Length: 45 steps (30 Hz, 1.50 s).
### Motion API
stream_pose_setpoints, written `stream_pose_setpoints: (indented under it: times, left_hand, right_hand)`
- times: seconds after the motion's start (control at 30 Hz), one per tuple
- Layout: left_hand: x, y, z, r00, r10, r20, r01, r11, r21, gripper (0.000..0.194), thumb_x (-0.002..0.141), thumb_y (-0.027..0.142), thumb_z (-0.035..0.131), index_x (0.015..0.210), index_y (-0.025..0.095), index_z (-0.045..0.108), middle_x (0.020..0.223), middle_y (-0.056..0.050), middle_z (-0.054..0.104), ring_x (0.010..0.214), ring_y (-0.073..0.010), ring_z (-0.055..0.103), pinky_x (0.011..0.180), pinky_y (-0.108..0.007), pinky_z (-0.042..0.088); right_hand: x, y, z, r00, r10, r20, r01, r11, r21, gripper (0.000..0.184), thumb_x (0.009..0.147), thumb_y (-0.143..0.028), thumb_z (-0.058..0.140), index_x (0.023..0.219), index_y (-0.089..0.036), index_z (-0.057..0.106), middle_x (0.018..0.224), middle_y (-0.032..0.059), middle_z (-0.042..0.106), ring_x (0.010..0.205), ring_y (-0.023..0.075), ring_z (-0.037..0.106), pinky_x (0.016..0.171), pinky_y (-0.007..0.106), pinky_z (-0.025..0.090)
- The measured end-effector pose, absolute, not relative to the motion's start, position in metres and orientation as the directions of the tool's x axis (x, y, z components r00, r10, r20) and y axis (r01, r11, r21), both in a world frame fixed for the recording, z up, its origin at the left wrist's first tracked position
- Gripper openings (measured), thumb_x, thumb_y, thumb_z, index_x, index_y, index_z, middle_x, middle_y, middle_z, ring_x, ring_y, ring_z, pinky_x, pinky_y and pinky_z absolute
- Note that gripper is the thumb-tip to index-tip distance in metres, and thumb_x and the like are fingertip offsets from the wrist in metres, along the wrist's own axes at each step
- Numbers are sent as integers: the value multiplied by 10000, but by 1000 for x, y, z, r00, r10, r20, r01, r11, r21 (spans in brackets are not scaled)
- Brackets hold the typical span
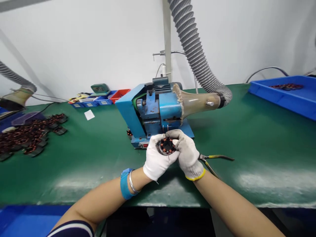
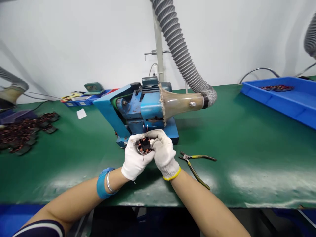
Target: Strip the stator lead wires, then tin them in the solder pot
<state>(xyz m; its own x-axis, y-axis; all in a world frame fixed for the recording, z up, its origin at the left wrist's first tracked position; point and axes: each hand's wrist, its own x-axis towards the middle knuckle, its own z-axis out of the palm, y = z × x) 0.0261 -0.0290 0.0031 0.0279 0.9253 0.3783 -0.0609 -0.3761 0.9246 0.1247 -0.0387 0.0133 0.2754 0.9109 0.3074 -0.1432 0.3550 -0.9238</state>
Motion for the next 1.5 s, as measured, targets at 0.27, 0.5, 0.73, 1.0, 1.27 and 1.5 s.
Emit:
stream_pose_setpoints:
  times: [0.27,0.5,0.73,1.0,1.27,1.5]
  left_hand:
    - [-85,-68,-18,86,993,81,425,-110,898,612,580,427,836,1094,228,570,1125,-89,709,1030,-271,701,976,-447,547]
    - [-237,-37,-6,-582,813,11,750,531,394,982,687,649,678,1404,54,369,1387,-292,527,1311,-428,508,1089,-522,416]
    - [-206,18,-13,-296,954,33,873,257,414,951,678,647,675,1404,80,437,1511,-231,428,1434,-390,359,1171,-461,320]
    - [-133,75,-18,4,999,33,798,-23,602,810,673,504,737,1385,211,485,1312,-97,653,1212,-292,620,1048,-353,486]
    - [-175,62,-10,141,990,6,784,-115,610,1176,455,492,865,1478,179,377,1496,-154,479,1364,-351,478,1140,-415,404]
    - [-171,66,-15,225,974,-34,739,-148,657,805,515,498,839,1222,186,613,1236,-77,691,1152,-288,649,1051,-385,487]
  right_hand:
    - [119,-44,0,162,878,450,49,448,-893,234,730,-239,527,858,-204,718,957,80,681,901,218,640,757,346,542]
    - [110,-49,1,106,874,473,146,457,-877,283,680,-169,509,854,-231,723,961,68,692,928,223,653,700,319,543]
    - [108,-45,-16,-8,791,611,374,569,-732,188,830,-264,560,943,-239,707,992,72,676,933,231,661,779,368,562]
    - [120,-31,-24,-46,815,578,530,510,-677,195,853,-347,553,876,-222,701,903,78,687,820,229,677,727,388,582]
    - [113,-37,-21,-146,803,578,488,566,-664,148,866,-289,554,878,-226,687,917,62,685,845,209,666,769,362,567]
    - [111,-37,-27,-225,839,496,473,539,-697,157,871,-293,545,887,-213,679,931,69,676,885,209,662,798,359,545]
